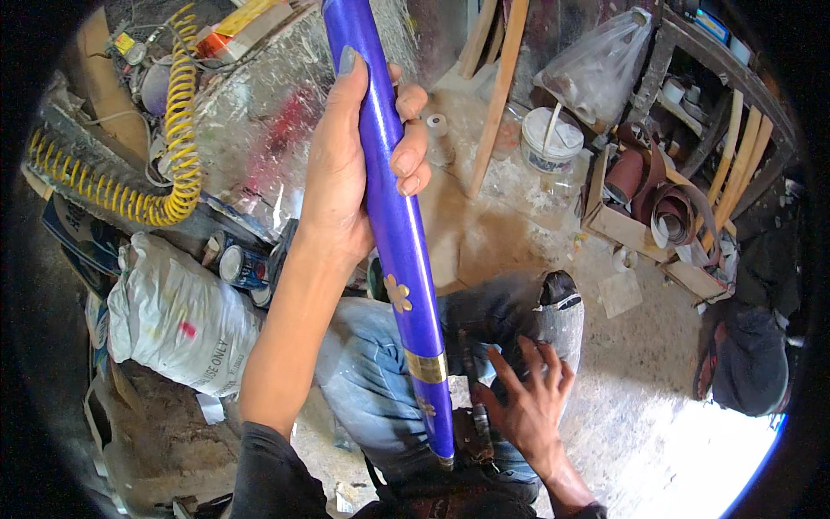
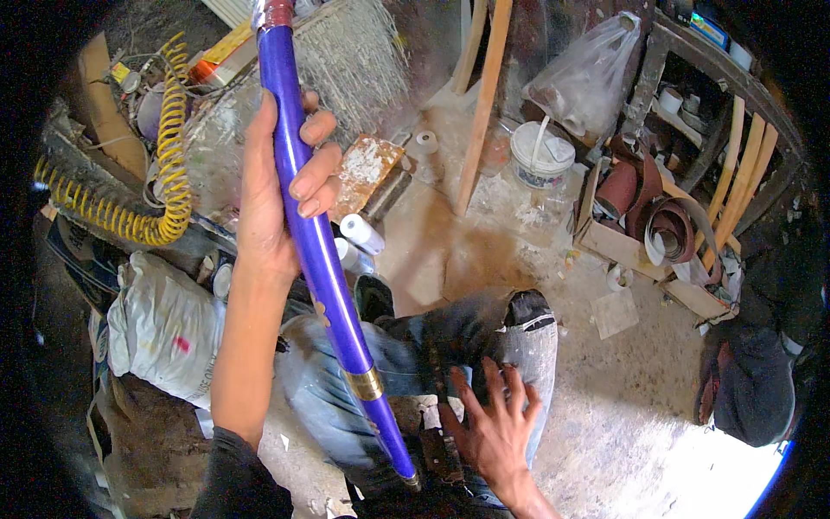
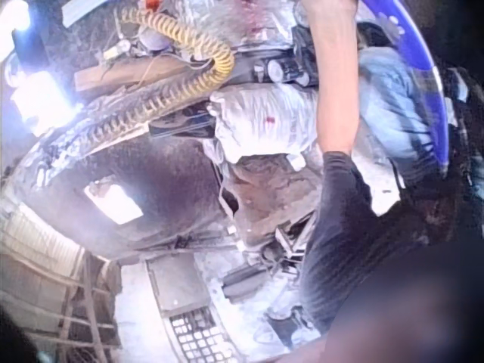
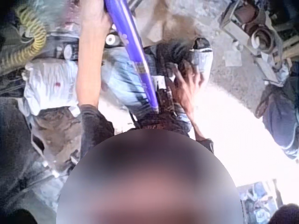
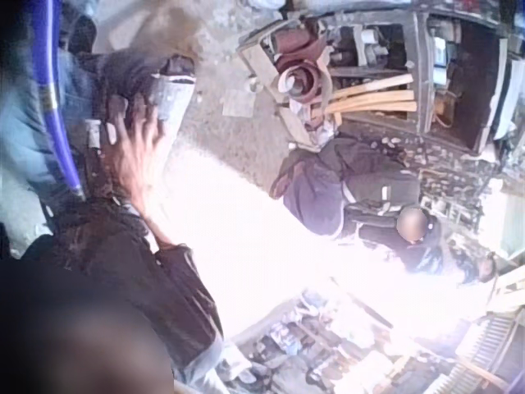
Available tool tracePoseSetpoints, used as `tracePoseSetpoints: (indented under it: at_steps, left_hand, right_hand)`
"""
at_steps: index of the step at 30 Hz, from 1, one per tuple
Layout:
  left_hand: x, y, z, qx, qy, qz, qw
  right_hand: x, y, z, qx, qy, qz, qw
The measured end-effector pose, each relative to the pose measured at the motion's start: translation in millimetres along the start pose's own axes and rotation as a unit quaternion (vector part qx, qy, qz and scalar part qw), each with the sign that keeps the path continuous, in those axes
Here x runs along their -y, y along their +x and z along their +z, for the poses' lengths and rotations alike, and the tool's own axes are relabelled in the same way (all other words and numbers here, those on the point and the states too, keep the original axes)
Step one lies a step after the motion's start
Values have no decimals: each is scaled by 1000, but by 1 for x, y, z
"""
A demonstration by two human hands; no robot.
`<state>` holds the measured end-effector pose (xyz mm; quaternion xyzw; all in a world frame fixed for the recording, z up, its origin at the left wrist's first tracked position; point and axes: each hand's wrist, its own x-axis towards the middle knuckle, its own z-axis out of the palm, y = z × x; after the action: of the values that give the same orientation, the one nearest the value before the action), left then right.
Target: The person sits on the floor and decorates a long purple pole with gold floral stickers. They peel stickers from a roll, place them on the pole, and smooth them down. The person also uses a small tool to adjust or press the stickers.
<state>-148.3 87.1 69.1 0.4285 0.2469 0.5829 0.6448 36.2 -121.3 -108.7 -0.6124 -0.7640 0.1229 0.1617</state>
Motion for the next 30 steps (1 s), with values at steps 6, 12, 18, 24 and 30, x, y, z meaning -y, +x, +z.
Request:
tracePoseSetpoints:
  at_steps: [6, 12, 18, 24, 30]
  left_hand:
    - [-75, -21, 29, 36, 32, 58, 997]
    - [-169, -39, 69, 116, 15, 135, 984]
    - [-237, -38, 101, 54, 43, 292, 954]
    - [-180, -61, 98, -83, 10, 289, 954]
    - [7, -105, 39, -246, -225, 131, 933]
  right_hand:
    - [9, -22, 14, 56, -135, -198, 969]
    - [25, -21, 61, 262, 47, -278, 923]
    - [71, -77, 76, 0, 98, -168, 981]
    - [93, -44, 33, 58, 683, 191, 702]
    - [24, 26, -3, -196, 842, 281, 416]
